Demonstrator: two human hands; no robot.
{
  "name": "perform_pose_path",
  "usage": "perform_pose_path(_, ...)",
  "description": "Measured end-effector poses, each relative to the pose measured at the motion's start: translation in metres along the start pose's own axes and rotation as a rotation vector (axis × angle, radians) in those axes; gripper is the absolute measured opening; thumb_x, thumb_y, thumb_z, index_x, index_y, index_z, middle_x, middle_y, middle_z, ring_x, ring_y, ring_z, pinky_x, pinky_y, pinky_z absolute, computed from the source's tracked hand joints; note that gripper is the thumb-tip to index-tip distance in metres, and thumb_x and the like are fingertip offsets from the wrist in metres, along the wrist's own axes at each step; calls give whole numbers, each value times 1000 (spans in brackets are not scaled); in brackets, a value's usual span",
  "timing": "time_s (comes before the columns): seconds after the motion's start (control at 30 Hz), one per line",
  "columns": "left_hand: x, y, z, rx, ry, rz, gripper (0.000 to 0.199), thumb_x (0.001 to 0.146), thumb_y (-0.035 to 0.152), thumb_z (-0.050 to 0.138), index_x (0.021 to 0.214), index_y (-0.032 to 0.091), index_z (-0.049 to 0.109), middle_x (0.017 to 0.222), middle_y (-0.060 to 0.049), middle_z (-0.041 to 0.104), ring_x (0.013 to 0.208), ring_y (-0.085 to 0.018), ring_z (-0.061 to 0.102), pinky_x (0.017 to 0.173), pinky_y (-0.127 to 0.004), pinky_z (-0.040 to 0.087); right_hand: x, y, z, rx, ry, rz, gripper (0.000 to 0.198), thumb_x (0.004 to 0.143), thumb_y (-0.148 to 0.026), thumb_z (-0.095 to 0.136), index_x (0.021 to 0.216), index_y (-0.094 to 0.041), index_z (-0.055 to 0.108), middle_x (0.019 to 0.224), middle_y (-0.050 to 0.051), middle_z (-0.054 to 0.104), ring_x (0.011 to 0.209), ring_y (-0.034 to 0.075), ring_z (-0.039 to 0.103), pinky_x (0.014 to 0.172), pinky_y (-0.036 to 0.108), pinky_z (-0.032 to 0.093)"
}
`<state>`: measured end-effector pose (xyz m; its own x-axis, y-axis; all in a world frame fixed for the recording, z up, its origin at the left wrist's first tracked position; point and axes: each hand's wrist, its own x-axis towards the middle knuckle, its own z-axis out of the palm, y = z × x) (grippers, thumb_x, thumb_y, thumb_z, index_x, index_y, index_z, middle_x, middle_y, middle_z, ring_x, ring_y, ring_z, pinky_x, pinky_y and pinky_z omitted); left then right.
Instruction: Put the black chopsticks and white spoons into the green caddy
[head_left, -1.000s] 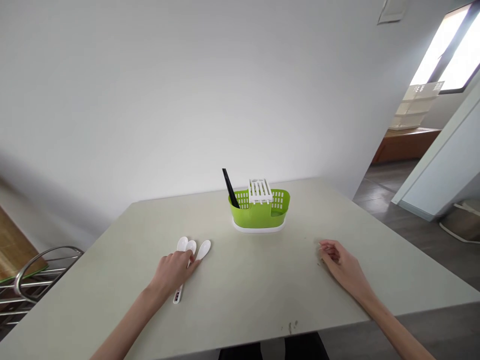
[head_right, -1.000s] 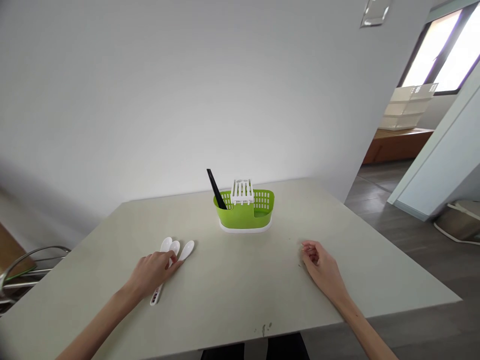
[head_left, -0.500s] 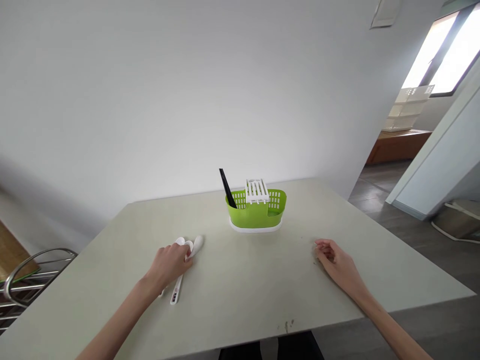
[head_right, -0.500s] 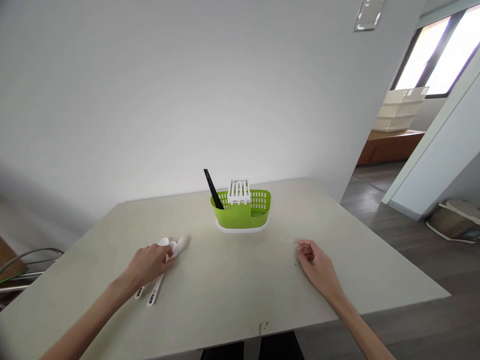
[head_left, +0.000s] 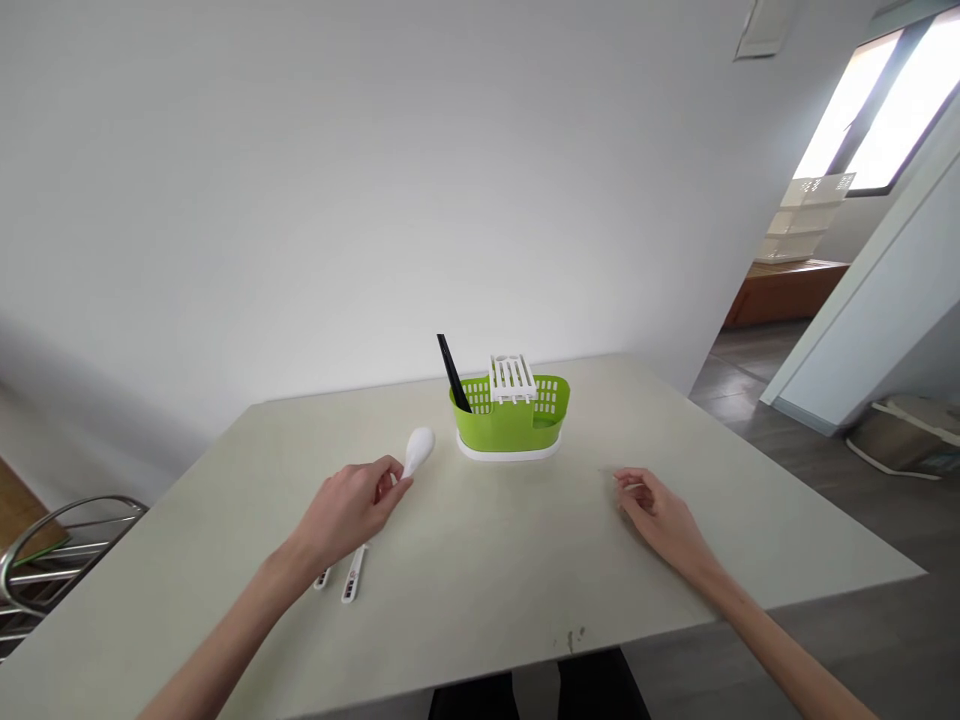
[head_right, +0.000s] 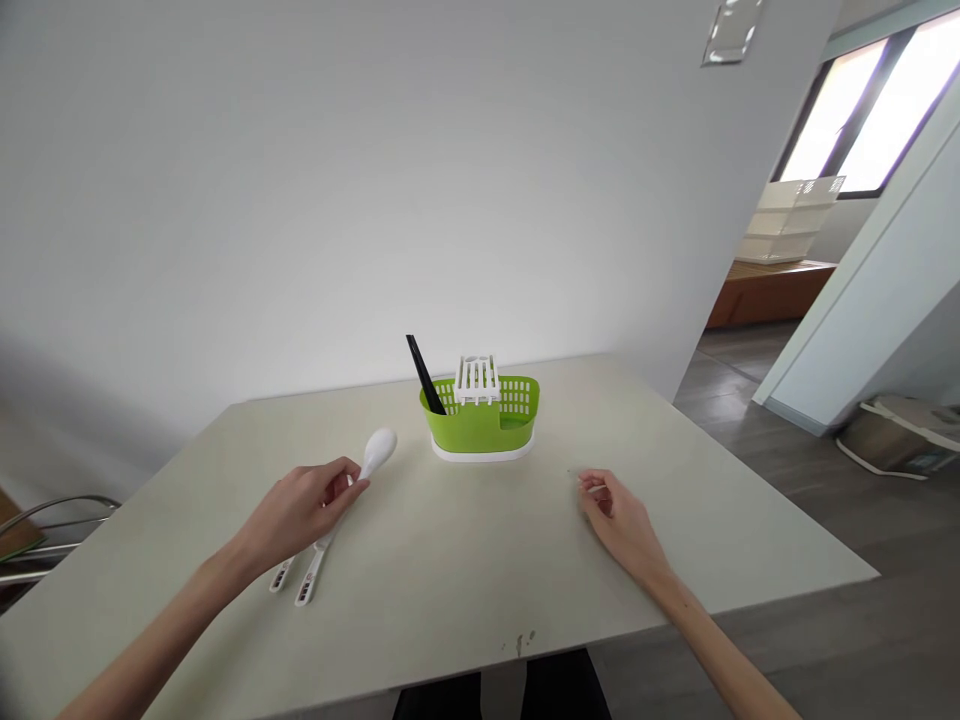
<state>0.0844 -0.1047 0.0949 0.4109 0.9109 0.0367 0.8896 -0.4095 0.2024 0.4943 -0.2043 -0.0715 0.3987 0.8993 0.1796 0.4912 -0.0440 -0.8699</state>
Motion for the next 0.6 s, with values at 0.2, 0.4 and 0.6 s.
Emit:
perform_pose_path(0.2,-10,29,14,-322,-84,147,39,101,57,44,89,24,60,64,4,54,57,-15,47,58,-28,36,-10,-86,16,186,-437,-105,39,101,-56,56,125,-25,59,111,8,71,88,22,73,76,37,55)
perform_pose_path(0.4,-22,51,11,-683,-346,158,41,102,60,41,86,24,51,55,7,49,50,-12,39,52,-25,35,-15,-148,37,464,-724,-114,54,100,-58,62,142,-27,51,111,6,68,88,20,70,80,37,53)
perform_pose_path(0.6,-27,51,9,-614,-292,253,38,102,56,47,87,23,55,62,5,49,56,-12,41,54,-25,34,-12,-183,43,544,-744,-111,51,95,-69,63,113,-21,66,78,-1,62,69,16,56,66,32,44)
